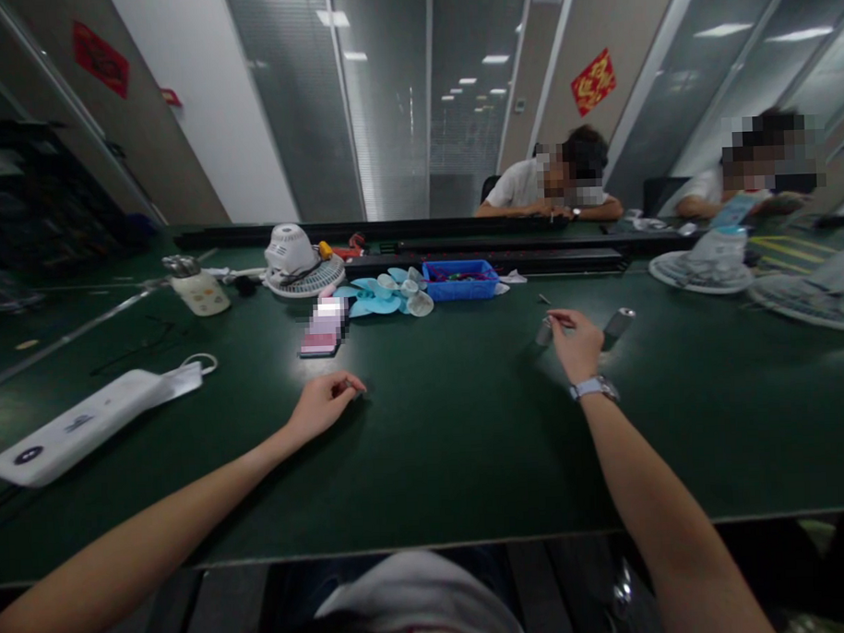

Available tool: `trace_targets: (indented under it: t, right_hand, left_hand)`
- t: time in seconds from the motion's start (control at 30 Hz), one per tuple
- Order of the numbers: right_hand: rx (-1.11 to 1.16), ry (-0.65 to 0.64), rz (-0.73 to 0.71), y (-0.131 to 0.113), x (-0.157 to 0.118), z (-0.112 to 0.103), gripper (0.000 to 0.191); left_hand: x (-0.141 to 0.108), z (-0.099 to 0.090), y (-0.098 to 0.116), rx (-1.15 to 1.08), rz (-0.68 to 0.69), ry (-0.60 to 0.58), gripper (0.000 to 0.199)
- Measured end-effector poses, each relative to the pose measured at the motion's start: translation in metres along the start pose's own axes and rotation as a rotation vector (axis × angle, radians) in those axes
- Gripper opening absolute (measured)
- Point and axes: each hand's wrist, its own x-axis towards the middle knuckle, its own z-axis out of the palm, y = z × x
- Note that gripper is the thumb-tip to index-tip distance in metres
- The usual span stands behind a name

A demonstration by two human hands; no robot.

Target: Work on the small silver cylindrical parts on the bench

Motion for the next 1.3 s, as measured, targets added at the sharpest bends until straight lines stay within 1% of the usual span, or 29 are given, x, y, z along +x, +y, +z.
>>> trace_targets:
  t: [0.07, 0.3, 0.4, 0.5, 0.6, 0.73, 0.83, 1.1, 1.17, 1.3]
  right_hand:
    - [-0.003, -0.009, 0.004, -0.001, 0.0, 0.002, 0.022]
    - [-0.017, 0.043, 0.02, 0.002, 0.001, 0.006, 0.02]
    - [0.003, 0.048, 0.052, 0.003, 0.001, 0.007, 0.02]
    - [0.049, 0.087, 0.104, 0.001, 0.001, 0.009, 0.019]
    - [0.066, 0.122, 0.111, -0.002, 0.001, 0.01, 0.015]
    - [0.052, 0.109, 0.145, -0.003, 0.002, 0.009, 0.011]
    - [0.051, 0.103, 0.181, 0.0, 0.002, 0.01, 0.012]
    - [0.142, 0.177, 0.18, 0.011, 0.003, 0.021, 0.018]
    - [0.118, 0.169, 0.169, 0.011, 0.003, 0.022, 0.017]
    - [0.0, 0.168, 0.138, 0.008, 0.001, 0.022, 0.016]
  left_hand:
    - [0.0, 0.0, 0.0, 0.0, -0.002, 0.001, 0.023]
    - [0.0, 0.0, -0.002, 0.009, 0.002, -0.012, 0.022]
    - [0.0, 0.0, -0.002, 0.014, 0.007, -0.015, 0.022]
    - [0.0, 0.0, -0.003, 0.008, 0.007, -0.023, 0.023]
    - [-0.001, 0.0, -0.002, 0.009, 0.011, -0.025, 0.023]
    - [-0.001, -0.001, -0.001, 0.01, 0.008, -0.025, 0.022]
    - [-0.001, -0.001, -0.001, 0.007, 0.01, -0.027, 0.021]
    - [-0.001, -0.001, 0.0, 0.015, 0.008, -0.039, 0.022]
    - [-0.001, -0.001, 0.001, 0.015, 0.009, -0.041, 0.022]
    - [-0.001, -0.001, 0.001, 0.022, 0.004, -0.041, 0.022]
